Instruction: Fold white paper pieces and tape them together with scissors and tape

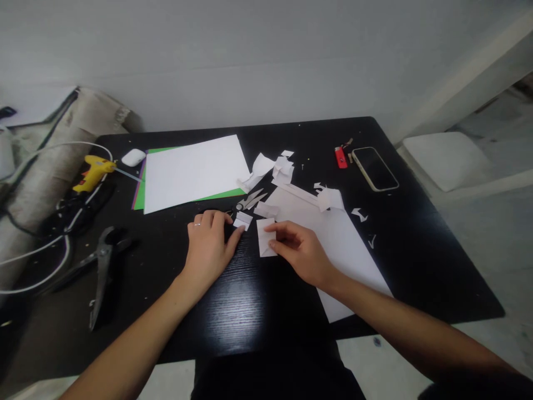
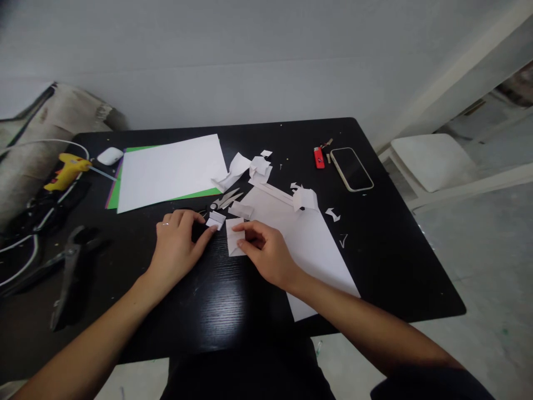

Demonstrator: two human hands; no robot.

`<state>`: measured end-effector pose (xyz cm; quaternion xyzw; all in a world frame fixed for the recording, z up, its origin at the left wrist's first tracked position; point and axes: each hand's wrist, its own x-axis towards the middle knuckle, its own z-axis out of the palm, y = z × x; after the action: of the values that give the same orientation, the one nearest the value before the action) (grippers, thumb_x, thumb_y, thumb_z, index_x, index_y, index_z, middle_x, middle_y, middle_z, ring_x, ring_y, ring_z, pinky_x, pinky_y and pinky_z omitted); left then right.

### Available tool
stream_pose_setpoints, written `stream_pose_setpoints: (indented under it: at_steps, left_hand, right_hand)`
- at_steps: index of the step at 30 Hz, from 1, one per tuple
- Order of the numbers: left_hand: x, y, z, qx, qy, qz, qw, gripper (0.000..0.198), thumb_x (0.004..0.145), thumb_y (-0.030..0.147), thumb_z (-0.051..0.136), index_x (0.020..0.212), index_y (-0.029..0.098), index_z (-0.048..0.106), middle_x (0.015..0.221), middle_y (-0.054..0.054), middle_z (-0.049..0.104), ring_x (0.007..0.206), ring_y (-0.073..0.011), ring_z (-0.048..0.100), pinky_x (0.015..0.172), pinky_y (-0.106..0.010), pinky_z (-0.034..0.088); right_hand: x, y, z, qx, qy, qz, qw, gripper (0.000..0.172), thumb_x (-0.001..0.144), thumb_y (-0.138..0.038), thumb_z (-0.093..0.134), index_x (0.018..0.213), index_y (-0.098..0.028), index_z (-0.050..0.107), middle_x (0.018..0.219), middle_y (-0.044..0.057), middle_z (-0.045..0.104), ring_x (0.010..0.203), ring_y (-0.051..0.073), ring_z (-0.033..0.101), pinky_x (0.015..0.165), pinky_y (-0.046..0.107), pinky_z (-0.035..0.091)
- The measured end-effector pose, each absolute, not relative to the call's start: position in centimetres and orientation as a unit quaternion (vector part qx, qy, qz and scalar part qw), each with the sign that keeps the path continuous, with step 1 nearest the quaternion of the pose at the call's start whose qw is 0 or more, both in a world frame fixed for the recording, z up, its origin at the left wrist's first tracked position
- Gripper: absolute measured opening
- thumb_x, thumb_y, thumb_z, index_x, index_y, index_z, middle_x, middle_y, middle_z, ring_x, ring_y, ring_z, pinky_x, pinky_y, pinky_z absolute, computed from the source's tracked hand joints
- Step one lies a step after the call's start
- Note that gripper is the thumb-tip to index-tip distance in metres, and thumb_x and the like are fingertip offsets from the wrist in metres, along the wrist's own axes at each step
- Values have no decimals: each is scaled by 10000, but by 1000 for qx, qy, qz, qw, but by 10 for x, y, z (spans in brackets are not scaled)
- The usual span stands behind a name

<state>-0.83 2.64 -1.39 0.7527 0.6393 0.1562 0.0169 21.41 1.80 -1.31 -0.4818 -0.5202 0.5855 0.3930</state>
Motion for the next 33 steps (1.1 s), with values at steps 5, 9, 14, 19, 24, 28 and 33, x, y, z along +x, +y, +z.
stream_pose_setpoints:
  at_steps: [5, 9, 14, 19, 24, 28, 33]
  left_hand:
    - [-8, 26, -13, 754, 635, 165, 15, 259, 964, 412, 687, 996, 158, 652, 1053, -132, 656, 998, -340, 581, 822, -434, 432]
    - [-7, 25, -15, 763, 622, 173, 15, 271, 972, 359, 680, 1164, 170, 709, 1158, -154, 648, 1024, -346, 582, 836, -455, 450]
    - [-6, 23, -18, 783, 597, 173, 12, 298, 1006, 296, 614, 1264, 236, 752, 1267, -175, 636, 1083, -367, 580, 866, -498, 466]
    - [-4, 20, -17, 804, 563, 191, 26, 269, 1024, 282, 581, 1209, 221, 767, 1297, -183, 632, 1168, -380, 567, 914, -529, 460]
    - [-3, 18, -14, 807, 549, 216, 38, 169, 1003, 284, 629, 975, 190, 767, 1266, -163, 663, 1153, -360, 575, 925, -514, 444]
    - [-2, 17, -15, 807, 548, 214, 50, 136, 963, 289, 706, 876, 184, 712, 1162, -116, 716, 1106, -344, 593, 883, -474, 425]
    - [-1, 15, -13, 805, 567, 172, 36, 272, 919, 398, 759, 1013, 158, 672, 1004, -109, 709, 974, -333, 598, 809, -442, 420]
  right_hand:
    - [215, 19, -15, -477, -516, 595, 391, 259, 858, -248, 734, 1112, -248, 784, 941, 31, 720, 892, 207, 692, 871, 394, 582]
    - [215, 19, -14, -465, -498, 609, 406, 308, 847, -222, 737, 1153, -243, 758, 1104, 59, 752, 1048, 233, 707, 983, 421, 586]
    - [214, 19, -15, -447, -481, 627, 420, 331, 855, -198, 727, 1183, -243, 728, 1168, 67, 757, 1108, 237, 712, 1023, 432, 589]
    - [214, 20, -14, -435, -475, 631, 431, 333, 851, -198, 740, 1178, -250, 702, 1170, 56, 753, 1096, 226, 717, 1014, 423, 593]
    - [213, 19, -13, -428, -464, 646, 429, 330, 845, -217, 765, 1165, -257, 697, 1128, 47, 755, 1084, 227, 717, 1001, 423, 594]
    - [212, 19, -12, -437, -445, 657, 422, 354, 829, -245, 776, 1174, -259, 699, 1224, 62, 719, 975, 212, 713, 791, 369, 641]
    - [213, 20, -10, -463, -473, 626, 413, 317, 836, -236, 754, 1153, -247, 735, 1086, 46, 749, 857, 188, 688, 788, 365, 603]
